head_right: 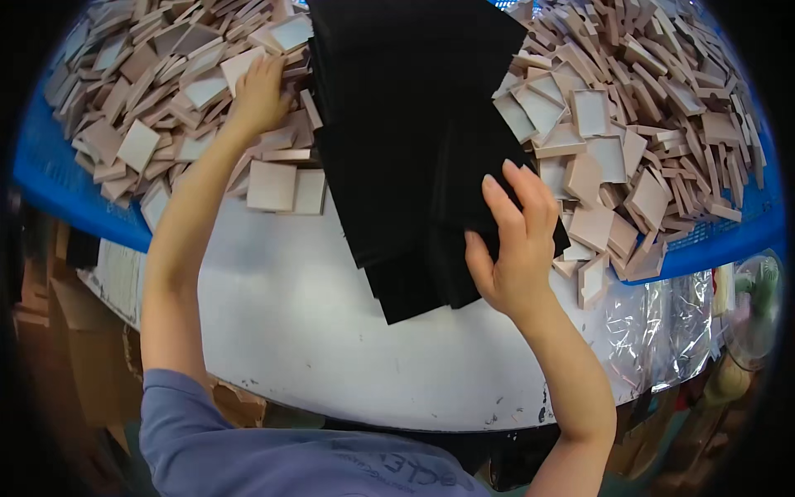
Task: Placing black foam inserts into small jewelry boxes and closing them with lids.
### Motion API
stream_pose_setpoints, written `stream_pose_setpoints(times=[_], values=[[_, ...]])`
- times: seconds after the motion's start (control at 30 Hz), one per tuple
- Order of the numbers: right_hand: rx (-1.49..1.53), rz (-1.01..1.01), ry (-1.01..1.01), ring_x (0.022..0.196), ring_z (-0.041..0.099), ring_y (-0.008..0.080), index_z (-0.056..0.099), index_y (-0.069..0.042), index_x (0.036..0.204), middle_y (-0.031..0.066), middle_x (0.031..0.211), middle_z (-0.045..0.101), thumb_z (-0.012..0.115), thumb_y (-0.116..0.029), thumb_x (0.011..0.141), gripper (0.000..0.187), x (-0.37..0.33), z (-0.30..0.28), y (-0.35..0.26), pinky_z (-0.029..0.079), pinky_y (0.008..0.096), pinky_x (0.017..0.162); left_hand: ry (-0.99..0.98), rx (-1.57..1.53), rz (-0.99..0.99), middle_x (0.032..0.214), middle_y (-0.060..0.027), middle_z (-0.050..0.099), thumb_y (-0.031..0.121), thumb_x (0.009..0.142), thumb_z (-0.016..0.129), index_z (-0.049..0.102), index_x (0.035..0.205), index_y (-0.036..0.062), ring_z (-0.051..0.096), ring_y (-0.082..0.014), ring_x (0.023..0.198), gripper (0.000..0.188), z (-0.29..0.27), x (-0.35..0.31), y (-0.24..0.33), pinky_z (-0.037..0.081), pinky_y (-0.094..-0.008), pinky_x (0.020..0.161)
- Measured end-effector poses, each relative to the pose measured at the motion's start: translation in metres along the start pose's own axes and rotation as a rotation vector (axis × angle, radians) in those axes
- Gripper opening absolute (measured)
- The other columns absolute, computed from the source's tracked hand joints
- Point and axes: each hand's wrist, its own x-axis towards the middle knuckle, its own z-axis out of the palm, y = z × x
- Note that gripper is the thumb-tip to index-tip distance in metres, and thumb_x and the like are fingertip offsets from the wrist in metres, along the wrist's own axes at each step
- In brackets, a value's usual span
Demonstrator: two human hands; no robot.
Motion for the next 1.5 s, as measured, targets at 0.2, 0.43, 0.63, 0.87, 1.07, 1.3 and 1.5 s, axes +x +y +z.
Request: stream_pose_setpoints(times=[0.2,0.43,0.63,0.87,1.07,1.3,1.5], values=[[-0.025,-0.012,0.059,0.118,0.043,0.0399,0.049,-0.006,0.124,0.0206,0.131,0.044,0.063,-0.002,0.066,0.060,0.002,0.006,0.007,0.036,0.0461,0.099,0.074,0.309,-0.017,0.132,-0.0049,0.047,0.024,0.079,0.058,0.048,0.125,0.0181,0.038,-0.0295,0.128,0.047,0.018,0.071,0.018,0.030,-0.0566,0.097],[0.005,-0.022,0.091,0.117,0.045,0.0396,0.049,-0.006,0.124,0.0206,0.129,0.046,0.061,-0.003,0.065,0.060,-0.001,0.009,0.010,0.038,0.0454,0.098,0.235,0.291,0.130,0.114,-0.0020,0.058,0.013,0.082,0.054,0.057,0.101,0.0131,0.056,-0.0242,0.101,0.019,0.035,0.054,-0.001,0.043,-0.0463,0.082],[0.004,-0.037,0.098,0.117,0.045,0.0391,0.050,-0.003,0.123,0.0211,0.129,0.047,0.060,-0.002,0.066,0.059,0.001,0.008,0.006,0.037,0.0445,0.098,0.287,0.033,0.295,0.102,-0.0103,0.062,0.013,0.084,0.052,0.055,0.095,0.0075,0.057,-0.0319,0.091,0.014,0.014,-0.018,-0.043,0.046,-0.0449,0.080],[-0.008,-0.016,0.172,0.116,0.047,0.0343,0.053,-0.006,0.123,0.0160,0.128,0.049,0.060,-0.001,0.068,0.055,0.003,0.012,0.005,0.041,0.0395,0.095,0.186,-0.275,0.243,0.109,-0.0188,0.059,-0.001,0.068,0.061,0.054,0.106,0.0020,0.055,-0.0373,0.097,0.039,-0.027,-0.086,-0.021,0.045,-0.0430,0.086],[0.053,-0.032,0.193,0.116,0.046,0.0326,0.055,-0.007,0.121,0.0136,0.127,0.050,0.061,-0.003,0.070,0.051,0.003,0.013,0.003,0.040,0.0393,0.096,-0.108,-0.705,0.020,0.100,-0.0208,0.053,0.015,0.073,0.068,0.043,0.106,-0.0016,0.052,-0.0343,0.098,0.045,-0.041,-0.129,0.001,0.043,-0.0373,0.084],[0.069,-0.054,0.084,0.103,0.054,0.0285,0.064,-0.005,0.105,0.0097,0.109,0.062,0.067,-0.014,0.076,0.030,0.020,-0.009,0.011,0.043,0.0395,0.087,-0.119,-0.528,0.320,0.107,-0.0174,0.050,0.016,0.079,0.069,0.046,0.090,0.0004,0.049,-0.0340,0.099,0.030,-0.051,-0.169,0.035,0.043,-0.0362,0.080],[0.073,-0.080,-0.019,0.089,0.059,0.0284,0.069,-0.004,0.090,0.0084,0.088,0.065,0.065,-0.017,0.080,0.017,0.039,-0.027,0.013,0.048,0.0364,0.075,0.290,-0.688,0.191,0.113,-0.0159,0.053,0.004,0.080,0.064,0.050,0.088,0.0009,0.054,-0.0294,0.096,0.016,-0.078,-0.209,0.065,0.042,-0.0337,0.085]])
